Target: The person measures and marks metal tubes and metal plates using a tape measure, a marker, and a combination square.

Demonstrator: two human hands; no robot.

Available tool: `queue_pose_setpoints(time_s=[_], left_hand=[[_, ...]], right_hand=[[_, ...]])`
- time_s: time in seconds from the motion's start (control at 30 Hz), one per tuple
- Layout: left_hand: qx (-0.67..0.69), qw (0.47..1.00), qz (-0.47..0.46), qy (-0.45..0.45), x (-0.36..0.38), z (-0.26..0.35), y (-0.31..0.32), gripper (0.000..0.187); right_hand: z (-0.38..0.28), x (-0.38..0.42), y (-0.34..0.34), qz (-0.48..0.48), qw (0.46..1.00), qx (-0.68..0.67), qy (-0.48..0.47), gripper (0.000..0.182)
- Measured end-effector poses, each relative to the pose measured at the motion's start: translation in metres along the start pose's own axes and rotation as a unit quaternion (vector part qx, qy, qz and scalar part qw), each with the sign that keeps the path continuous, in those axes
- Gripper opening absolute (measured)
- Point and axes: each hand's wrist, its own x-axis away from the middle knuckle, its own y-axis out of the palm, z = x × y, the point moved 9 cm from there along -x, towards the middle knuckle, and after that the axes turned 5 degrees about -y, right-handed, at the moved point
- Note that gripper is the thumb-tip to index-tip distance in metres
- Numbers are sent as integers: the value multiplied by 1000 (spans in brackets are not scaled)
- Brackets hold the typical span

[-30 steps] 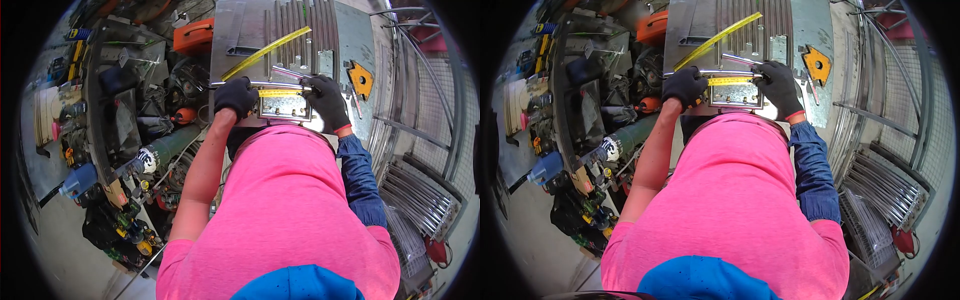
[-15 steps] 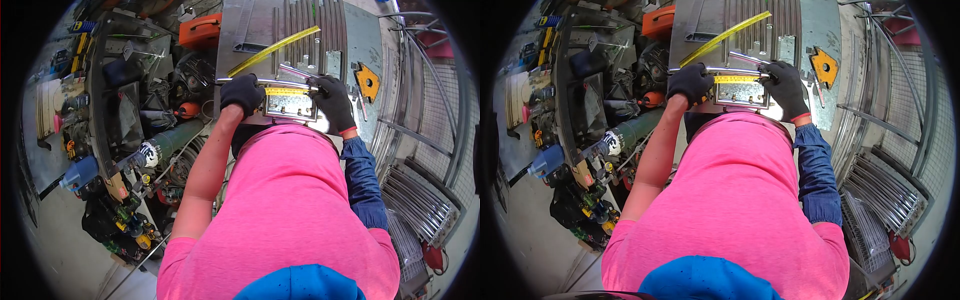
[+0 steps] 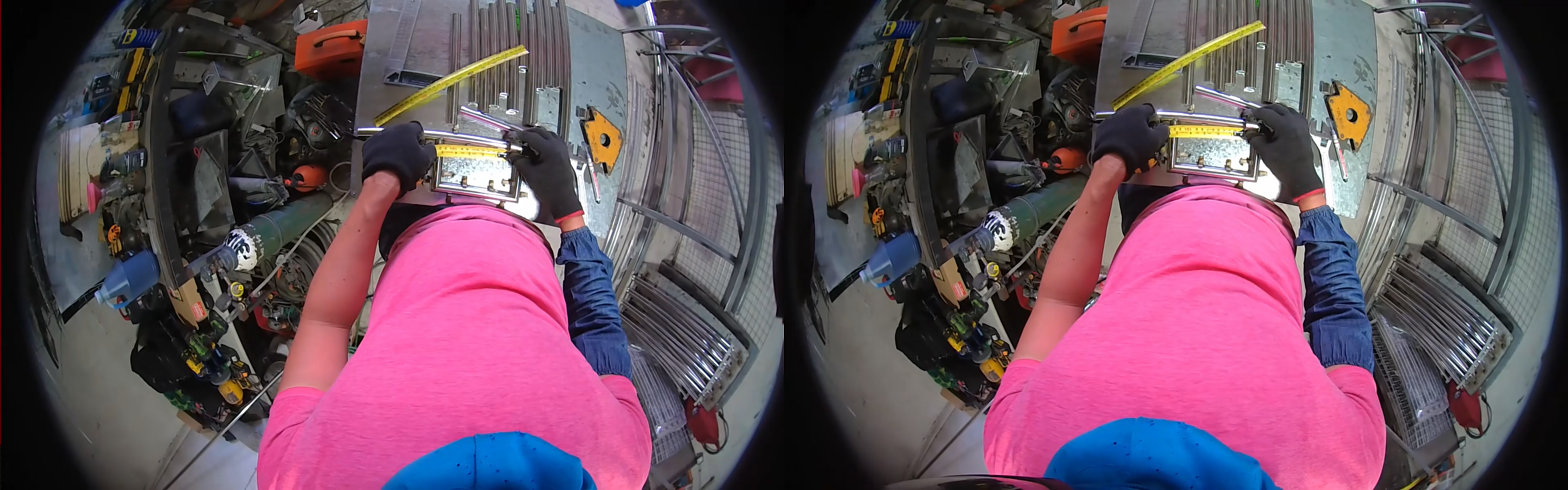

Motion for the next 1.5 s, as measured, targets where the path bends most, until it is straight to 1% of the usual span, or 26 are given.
queue_pose_setpoints(time_s=[0.33, 0.5, 0.73, 0.8, 0.93, 1.03, 1.1, 1.2, 1.33, 1.4, 1.5], left_hand=[[-2, 1000, 8, 4, -1, -2, 3, 36], [1, 1000, 4, 8, -2, -2, 2, 37], [10, 1000, 2, 6, -1, -3, 2, 38], [5, 1000, 9, 11, -1, -3, 3, 38], [6, 1000, 14, 16, -1, -3, 4, 38], [6, 1000, 12, 15, -1, -3, 4, 38], [7, 1000, 12, 14, -1, -3, 4, 38], [7, 1000, 13, 13, -1, -4, 5, 38], [7, 1000, 10, 12, -3, -5, 6, 38], [6, 1000, 9, 13, -2, -4, 6, 38], [5, 1000, 8, 13, -1, -2, 3, 38]], right_hand=[[5, 0, 3, -11, 999, -28, 30, 35], [2, 0, 2, -1, 1000, -21, 10, 35], [6, 0, 4, -13, 1000, -13, 12, 34], [3, -1, 3, -8, 1000, 4, -9, 35], [4, 1, 3, -10, 1000, -16, 6, 35], [0, 0, 0, 3, 1000, 0, -9, 36], [6, 1, 4, -26, 999, -18, 33, 36], [3, 1, 3, -13, 1000, 4, 7, 37], [2, 0, 2, -5, 1000, -6, 0, 37], [4, 1, 3, -14, 1000, -14, 15, 37], [4, 1, 3, -9, 1000, 1, 3, 37]])
